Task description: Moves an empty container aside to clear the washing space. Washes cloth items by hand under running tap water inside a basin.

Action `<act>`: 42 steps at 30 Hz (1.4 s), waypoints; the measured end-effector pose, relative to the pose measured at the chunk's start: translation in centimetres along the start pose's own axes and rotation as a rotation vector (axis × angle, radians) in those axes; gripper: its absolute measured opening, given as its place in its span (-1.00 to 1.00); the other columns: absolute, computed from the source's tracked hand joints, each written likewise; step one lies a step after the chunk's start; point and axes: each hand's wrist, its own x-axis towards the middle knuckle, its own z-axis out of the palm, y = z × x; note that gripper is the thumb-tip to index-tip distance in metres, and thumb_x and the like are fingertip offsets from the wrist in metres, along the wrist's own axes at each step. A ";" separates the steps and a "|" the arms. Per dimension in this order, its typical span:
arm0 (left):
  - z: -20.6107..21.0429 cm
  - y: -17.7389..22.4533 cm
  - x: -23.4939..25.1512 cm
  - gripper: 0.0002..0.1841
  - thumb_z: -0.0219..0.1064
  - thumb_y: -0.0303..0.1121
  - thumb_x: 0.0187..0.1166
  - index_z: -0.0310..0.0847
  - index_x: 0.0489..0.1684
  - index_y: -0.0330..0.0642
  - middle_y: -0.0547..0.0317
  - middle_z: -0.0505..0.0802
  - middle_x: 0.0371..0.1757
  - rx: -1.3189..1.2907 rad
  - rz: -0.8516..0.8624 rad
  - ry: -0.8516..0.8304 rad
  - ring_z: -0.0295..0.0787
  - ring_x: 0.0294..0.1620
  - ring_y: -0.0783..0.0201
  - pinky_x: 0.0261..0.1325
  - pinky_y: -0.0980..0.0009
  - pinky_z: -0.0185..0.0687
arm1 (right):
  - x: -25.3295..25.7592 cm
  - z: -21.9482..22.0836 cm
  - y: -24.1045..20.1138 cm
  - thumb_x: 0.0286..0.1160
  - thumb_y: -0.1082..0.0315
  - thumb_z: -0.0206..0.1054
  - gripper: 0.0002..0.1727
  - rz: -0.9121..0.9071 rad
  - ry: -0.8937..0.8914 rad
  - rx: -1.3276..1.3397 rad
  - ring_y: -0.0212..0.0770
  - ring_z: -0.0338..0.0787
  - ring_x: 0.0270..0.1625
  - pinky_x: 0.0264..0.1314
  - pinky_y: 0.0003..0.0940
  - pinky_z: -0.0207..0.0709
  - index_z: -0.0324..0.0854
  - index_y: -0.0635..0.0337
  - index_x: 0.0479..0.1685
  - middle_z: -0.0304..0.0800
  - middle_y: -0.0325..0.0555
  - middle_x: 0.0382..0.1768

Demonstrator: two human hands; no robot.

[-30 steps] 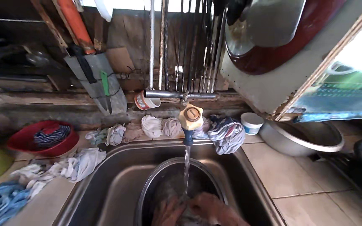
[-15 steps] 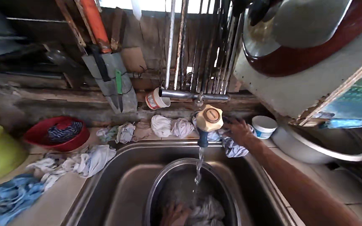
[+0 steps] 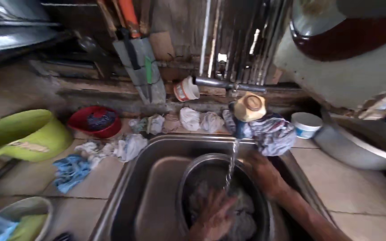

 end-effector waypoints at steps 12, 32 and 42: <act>-1.5 -0.9 1.0 -0.41 0.48 -0.30 0.47 0.54 0.57 0.04 -0.28 0.47 0.66 -0.064 -0.348 0.110 0.42 0.64 -0.28 0.52 -0.25 0.45 | -6.3 9.9 -6.4 0.63 0.28 0.30 -0.25 0.141 -0.542 0.275 0.54 0.18 0.74 0.74 0.44 0.04 0.15 0.23 0.82 0.25 0.45 0.70; -3.4 -0.6 0.0 -0.46 0.46 -0.21 0.54 0.59 0.46 -0.27 -0.23 0.71 0.41 -0.537 -0.294 0.247 0.64 0.47 -0.06 0.58 0.05 0.50 | -7.2 8.3 -10.1 0.72 -0.40 -0.28 -0.22 0.969 -0.139 1.797 0.05 0.71 0.35 0.23 0.27 0.63 0.27 -0.13 0.70 0.67 0.03 0.40; -2.8 6.3 -2.4 -0.28 0.46 0.42 0.19 0.71 0.39 0.35 0.12 0.60 0.64 -0.162 -0.066 0.494 0.37 0.68 -0.21 0.42 -0.40 0.35 | -8.2 6.1 -12.2 0.89 0.15 -0.54 -0.40 0.519 0.315 2.225 -0.53 0.83 -0.18 -0.09 -0.53 0.75 0.52 0.09 -0.02 0.84 -0.33 -0.32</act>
